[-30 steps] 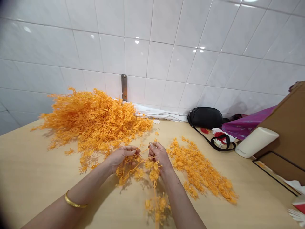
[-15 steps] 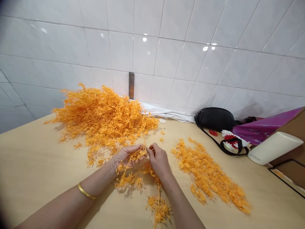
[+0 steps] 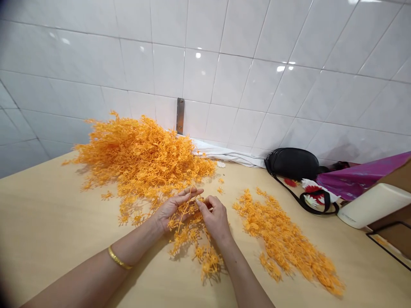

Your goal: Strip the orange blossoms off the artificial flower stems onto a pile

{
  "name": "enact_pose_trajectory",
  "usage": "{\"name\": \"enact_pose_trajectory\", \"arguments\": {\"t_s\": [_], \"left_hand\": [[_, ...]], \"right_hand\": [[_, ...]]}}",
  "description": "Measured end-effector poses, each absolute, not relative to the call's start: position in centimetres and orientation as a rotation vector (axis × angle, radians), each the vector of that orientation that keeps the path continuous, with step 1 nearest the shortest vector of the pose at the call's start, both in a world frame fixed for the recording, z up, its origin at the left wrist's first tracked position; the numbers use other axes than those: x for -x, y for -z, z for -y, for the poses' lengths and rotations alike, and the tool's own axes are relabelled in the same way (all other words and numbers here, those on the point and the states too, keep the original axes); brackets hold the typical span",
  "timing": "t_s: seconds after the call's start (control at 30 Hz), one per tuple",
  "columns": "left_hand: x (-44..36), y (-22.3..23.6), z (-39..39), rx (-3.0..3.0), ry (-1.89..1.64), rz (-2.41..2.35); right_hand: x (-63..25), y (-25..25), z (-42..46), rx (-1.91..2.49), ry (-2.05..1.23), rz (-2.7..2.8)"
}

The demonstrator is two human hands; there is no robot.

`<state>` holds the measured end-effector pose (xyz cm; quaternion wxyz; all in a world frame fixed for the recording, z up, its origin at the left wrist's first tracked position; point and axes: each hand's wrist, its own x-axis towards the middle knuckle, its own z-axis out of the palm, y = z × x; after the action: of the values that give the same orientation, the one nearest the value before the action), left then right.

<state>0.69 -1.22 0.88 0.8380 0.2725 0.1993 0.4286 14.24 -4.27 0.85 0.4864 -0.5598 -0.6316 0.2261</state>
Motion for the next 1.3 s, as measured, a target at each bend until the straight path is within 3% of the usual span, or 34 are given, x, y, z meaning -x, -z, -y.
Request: {"name": "enact_pose_trajectory", "arguments": {"t_s": [0.13,0.53,0.8,0.9,1.03,1.13,1.3], "left_hand": [[-0.6,-1.3,1.1,-0.603,-0.916,-0.513],[-1.1,-1.3,0.5,-0.833,-1.15,-0.817],[-0.7,-0.7,-0.8,-0.718,-1.307,-0.88],[-0.7,-1.3,-0.2,-0.666,-1.237,-0.817],[-0.9,-1.5,0.6,-0.719,-1.138,-0.719],[-0.8,-0.9,0.6,-0.762,-1.076,-0.661],[-0.5,-0.3,0.1,-0.75,-1.047,-0.614]], "right_hand": [[-14.3,-0.8,4.4,1.297,-0.602,1.497],[-13.4,-1.6,5.3,1.313,-0.342,1.71],[-11.9,-6.1,8.8,0.982,-0.753,1.976],[-14.2,-6.6,8.1,1.128,-0.466,1.695],[-19.2,-4.3,5.0,1.744,0.035,1.285],[-20.7,-2.5,3.7,1.831,0.144,1.323],[-17.4,-2.5,4.3,1.449,-0.021,1.614]]}}
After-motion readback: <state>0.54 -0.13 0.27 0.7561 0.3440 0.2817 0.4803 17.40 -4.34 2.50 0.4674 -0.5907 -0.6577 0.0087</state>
